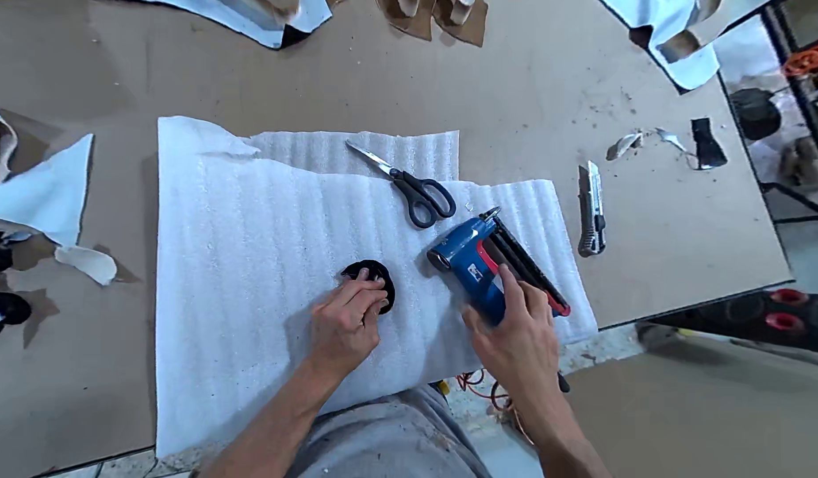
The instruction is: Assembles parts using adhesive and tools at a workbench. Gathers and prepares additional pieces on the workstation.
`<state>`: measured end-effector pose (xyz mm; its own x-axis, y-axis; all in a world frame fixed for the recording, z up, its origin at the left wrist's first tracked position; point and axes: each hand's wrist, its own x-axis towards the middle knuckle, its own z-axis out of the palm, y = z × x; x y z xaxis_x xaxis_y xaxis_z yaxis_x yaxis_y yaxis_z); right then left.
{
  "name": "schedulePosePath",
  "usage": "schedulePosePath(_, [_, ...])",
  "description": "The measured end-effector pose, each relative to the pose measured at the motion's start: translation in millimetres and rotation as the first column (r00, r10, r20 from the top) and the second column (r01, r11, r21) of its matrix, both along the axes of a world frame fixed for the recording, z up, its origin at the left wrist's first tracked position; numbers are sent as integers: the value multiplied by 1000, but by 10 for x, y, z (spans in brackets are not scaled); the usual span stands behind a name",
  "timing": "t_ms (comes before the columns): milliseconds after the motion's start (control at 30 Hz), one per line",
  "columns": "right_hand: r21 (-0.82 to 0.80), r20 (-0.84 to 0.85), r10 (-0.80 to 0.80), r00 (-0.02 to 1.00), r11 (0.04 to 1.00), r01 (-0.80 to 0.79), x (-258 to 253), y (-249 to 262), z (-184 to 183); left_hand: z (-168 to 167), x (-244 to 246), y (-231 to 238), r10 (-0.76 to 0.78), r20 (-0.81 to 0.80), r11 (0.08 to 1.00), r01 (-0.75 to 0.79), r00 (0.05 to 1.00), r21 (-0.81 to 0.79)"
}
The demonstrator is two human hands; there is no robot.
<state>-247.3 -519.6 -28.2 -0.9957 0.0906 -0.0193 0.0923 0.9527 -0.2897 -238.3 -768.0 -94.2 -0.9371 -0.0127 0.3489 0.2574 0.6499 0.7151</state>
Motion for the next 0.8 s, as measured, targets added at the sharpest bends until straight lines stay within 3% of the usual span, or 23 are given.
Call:
schedulePosePath(100, [76,108,13,994,997,-21,-226,91,-80,9,-4,-16,4,13,1000,-4,1000,15])
schedulePosePath(233, [70,311,-12,950,997,-10,-389,102,316,26,-11,-31,9,45,1000,-10,999,27])
schedulePosePath(333, [31,228,39,973,998,-47,-197,144,657,24,-18,-41,0,60,1000,-2,998,29])
schedulePosePath(467, [-158,268,248,931,965,-211,143,-113,930,30,-26,-71,-34,68,999,32,997,40])
schedulePosePath(600, [-166,209,356,911,931,-326,190,-309,822,40,-14,-96,-62,80,997,58,995,55])
schedulePosePath(800, [-116,209,383,900,923,-366,160,-383,711,31,-25,-93,-58,63,997,56,996,47])
